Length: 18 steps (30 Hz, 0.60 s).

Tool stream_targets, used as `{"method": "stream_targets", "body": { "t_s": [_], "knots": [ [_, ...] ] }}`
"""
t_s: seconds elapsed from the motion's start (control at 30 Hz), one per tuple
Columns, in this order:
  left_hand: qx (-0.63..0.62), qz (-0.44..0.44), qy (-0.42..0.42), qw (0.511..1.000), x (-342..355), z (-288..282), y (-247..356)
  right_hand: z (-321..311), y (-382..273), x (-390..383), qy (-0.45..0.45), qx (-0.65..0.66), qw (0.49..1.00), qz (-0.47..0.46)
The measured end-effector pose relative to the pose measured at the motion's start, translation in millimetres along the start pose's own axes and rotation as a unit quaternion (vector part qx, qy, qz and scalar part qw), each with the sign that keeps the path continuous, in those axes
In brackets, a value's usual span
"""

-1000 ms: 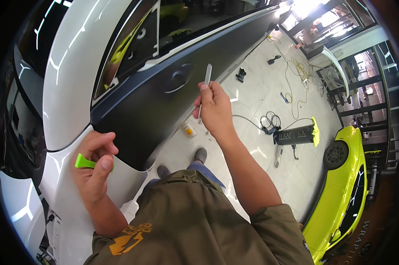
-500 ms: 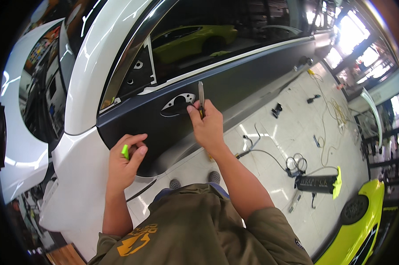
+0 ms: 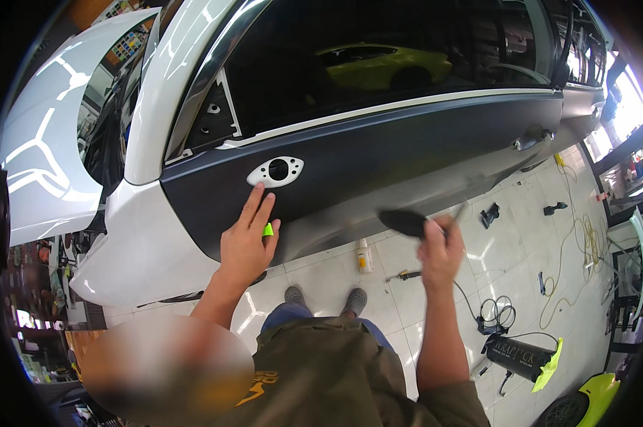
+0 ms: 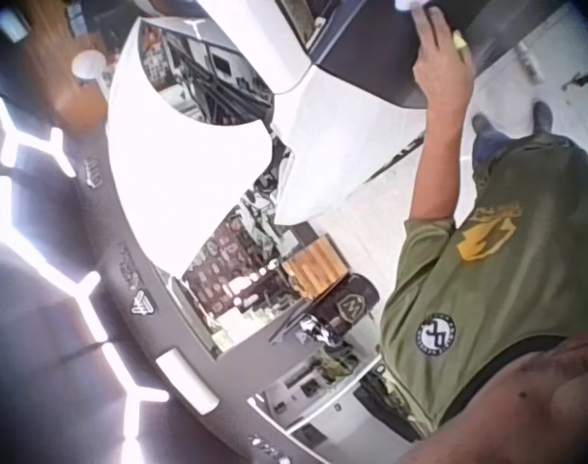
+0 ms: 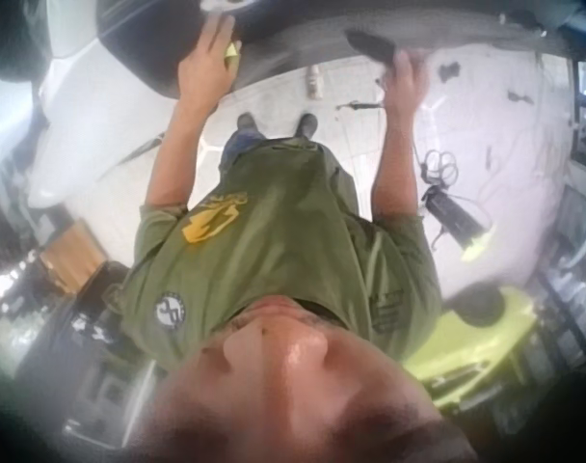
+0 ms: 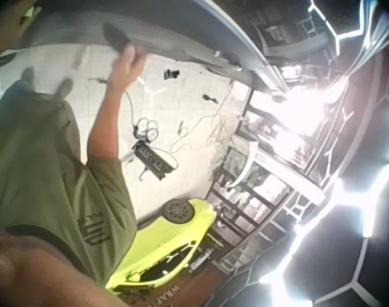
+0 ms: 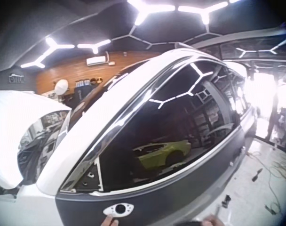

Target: The person applies a matte black vinyl wrap to a white car door. They use a squeegee to smooth the wrap, a knife to trim edges, and a heat gun to shape the material around curves. The person also wipes the surface with a cloth and uses a drill to remove screws from the door.

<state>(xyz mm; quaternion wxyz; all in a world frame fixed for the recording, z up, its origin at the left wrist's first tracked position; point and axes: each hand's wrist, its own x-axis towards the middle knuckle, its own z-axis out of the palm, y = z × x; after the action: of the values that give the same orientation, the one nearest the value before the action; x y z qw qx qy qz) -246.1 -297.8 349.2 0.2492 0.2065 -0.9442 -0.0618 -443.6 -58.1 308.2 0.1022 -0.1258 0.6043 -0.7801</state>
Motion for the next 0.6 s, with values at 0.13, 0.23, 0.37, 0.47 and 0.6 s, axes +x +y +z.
{"method": "stream_targets", "body": {
  "t_s": [0.13, 0.23, 0.37, 0.47, 0.6],
  "knots": [
    [0.019, 0.035, 0.131, 0.991, 9.6, 2.6, -17.7, -153.4, 61.6, -45.0, 0.085, -0.363, 0.927, 0.028],
    [0.045, 0.005, 0.11, 0.993, 34.1, -7.6, -27.5, -274.8, 118.7, -127.7, 0.103, -0.606, 0.779, 0.125],
    [0.116, 0.043, 0.115, 0.986, 67.8, -2.6, -31.0, -384.2, 152.9, -279.2, 0.146, -0.687, 0.674, 0.227],
    [0.134, 0.02, 0.11, 0.985, 69.6, -11.8, -28.1, -402.7, 175.2, -345.5, 0.262, -0.599, 0.681, 0.331],
    [0.075, -0.019, 0.133, 0.988, 65.1, -5.5, -20.3, -338.3, 156.7, -334.1, 0.105, -0.656, 0.702, 0.254]
  ]
}}
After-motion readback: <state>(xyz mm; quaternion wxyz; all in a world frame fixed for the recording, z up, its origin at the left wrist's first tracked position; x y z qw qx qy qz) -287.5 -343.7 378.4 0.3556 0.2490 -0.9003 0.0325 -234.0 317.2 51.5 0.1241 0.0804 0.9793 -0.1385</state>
